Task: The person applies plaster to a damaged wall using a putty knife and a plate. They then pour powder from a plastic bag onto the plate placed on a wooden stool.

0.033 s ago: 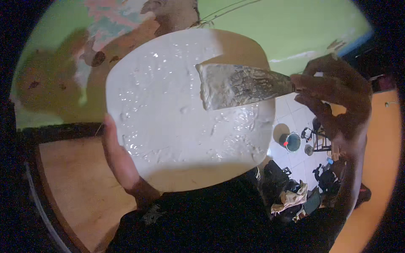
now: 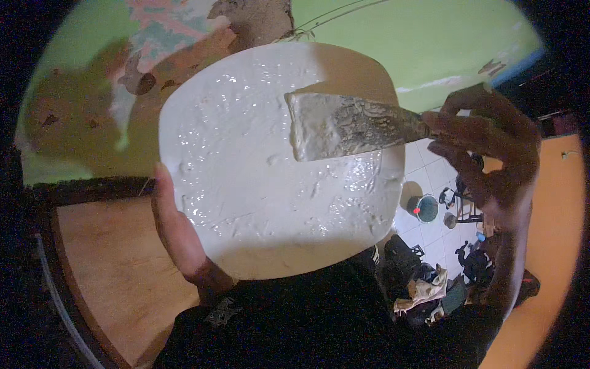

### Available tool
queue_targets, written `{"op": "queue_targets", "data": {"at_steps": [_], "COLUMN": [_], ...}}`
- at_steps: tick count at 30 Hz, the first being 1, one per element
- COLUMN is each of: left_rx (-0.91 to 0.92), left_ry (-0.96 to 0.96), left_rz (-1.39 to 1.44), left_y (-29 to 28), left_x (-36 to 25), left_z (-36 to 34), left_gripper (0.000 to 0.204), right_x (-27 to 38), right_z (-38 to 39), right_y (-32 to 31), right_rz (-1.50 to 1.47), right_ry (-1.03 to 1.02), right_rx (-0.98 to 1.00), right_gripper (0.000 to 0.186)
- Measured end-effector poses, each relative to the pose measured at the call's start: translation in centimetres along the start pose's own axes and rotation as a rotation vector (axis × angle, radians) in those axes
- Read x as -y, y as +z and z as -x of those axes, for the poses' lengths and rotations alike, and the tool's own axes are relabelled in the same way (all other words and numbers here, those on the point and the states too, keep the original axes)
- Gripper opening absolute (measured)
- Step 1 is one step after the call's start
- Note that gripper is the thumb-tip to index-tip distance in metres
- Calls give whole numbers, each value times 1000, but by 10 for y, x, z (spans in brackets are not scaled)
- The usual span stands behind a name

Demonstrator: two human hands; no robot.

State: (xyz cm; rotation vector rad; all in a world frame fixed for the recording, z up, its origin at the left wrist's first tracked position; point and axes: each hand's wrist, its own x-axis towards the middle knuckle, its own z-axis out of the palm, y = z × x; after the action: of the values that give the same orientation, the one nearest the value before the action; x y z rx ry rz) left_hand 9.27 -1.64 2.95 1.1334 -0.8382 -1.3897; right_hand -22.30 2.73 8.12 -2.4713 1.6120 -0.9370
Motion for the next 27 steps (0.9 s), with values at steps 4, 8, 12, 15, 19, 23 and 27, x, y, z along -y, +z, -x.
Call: {"op": "queue_targets", "data": {"at_steps": [4, 8, 12, 15, 19, 23, 27], "left_rx": [47, 21, 37, 56, 138, 192, 232], "left_ry": [47, 4, 0, -30, -116, -202, -279], "left_rz": [13, 87, 52, 242, 390, 430, 484], "left_y": [7, 10, 10, 13, 8, 13, 13], "left_x": [6, 12, 13, 10, 21, 13, 13], "left_z": [2, 8, 7, 14, 14, 17, 19], "left_gripper": [58, 57, 56, 55, 59, 63, 63], "right_x": [10, 35, 41, 48, 59, 61, 64], "right_z": [0, 0, -2, 3, 11, 12, 14], "right_y": [21, 31, 33, 36, 38, 36, 34], "right_rz": [14, -43, -1, -14, -62, -40, -55], "right_ry": [-29, -10, -56, -28, 33, 13, 31], "right_rx": [-76, -116, -103, -117, -116, -126, -115], "right_gripper": [36, 38, 40, 40, 40, 40, 40]}}
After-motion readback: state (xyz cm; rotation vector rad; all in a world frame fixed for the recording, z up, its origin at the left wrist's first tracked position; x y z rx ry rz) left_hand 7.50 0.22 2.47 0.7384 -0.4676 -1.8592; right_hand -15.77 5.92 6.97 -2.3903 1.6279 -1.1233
